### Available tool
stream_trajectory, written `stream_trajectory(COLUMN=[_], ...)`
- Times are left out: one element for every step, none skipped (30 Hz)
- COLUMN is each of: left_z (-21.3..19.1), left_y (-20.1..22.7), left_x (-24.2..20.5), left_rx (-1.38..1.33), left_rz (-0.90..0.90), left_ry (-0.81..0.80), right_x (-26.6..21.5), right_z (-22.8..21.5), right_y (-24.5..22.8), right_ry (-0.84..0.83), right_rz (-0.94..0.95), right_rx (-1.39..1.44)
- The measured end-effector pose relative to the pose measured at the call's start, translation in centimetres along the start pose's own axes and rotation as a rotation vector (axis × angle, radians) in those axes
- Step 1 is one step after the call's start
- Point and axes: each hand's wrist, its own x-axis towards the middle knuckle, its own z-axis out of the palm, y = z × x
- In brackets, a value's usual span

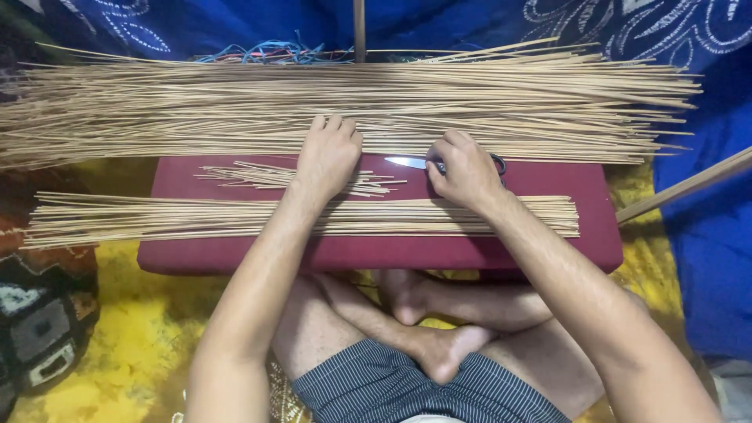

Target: Cutting long thin wooden sticks to size and organizing them into bundles on a cushion.

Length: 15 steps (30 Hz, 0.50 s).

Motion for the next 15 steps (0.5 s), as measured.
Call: stream_trajectory(left_z=[-0.6,-1.2,-1.9,-2.4,-3.0,-3.6,-4.2,-4.8,-5.4,-5.5,-5.6,-5.7,-6.4,-7.0,-7.7], left_y=[0.0,0.0,0.0,0.2,0.3,0.5,0.8,1.1,1.3,1.5,1.7,1.8,1.9,1.9,1.9], left_x=[0.1,0.3,0.4,0.5,0.7,0.9,0.9,1.0,1.1,0.9,0.7,0.4,0.1,-0.2,-0.5], left_rx=[0.000,0.006,0.012,0.013,0.019,0.025,0.027,0.039,0.051,0.053,0.020,-0.013,-0.010,-0.044,-0.079], left_rz=[0.003,0.003,0.002,0.004,-0.014,-0.032,-0.028,-0.044,-0.060,-0.056,-0.078,-0.099,-0.097,-0.118,-0.138], left_ry=[0.001,0.020,0.037,0.037,0.055,0.073,0.075,0.074,0.072,0.074,0.064,0.055,0.057,0.039,0.020], right_x=[0.1,0.2,0.3,0.4,0.4,0.4,0.3,0.2,0.1,-0.1,-0.3,-0.5,-1.0,-1.4,-2.0], right_z=[-0.2,-0.5,-0.7,-1.2,-1.7,-2.2,-1.9,-1.6,-1.4,-1.4,-1.3,-1.3,-1.4,-1.4,-1.5], right_y=[-0.2,-0.4,-0.6,-0.9,-1.2,-1.6,-1.3,-1.1,-0.9,-0.8,-0.6,-0.4,0.2,0.9,1.7], right_ry=[0.002,0.051,0.099,0.101,0.090,0.080,0.085,0.071,0.056,0.061,0.073,0.084,0.088,0.090,0.091], right_rz=[0.002,-0.023,-0.049,-0.048,-0.079,-0.111,-0.109,-0.133,-0.158,-0.156,-0.155,-0.153,-0.153,-0.165,-0.176], right_rx=[0.000,-0.046,-0.091,-0.090,-0.082,-0.074,-0.074,-0.047,-0.020,-0.020,-0.032,-0.043,-0.044,-0.086,-0.128])
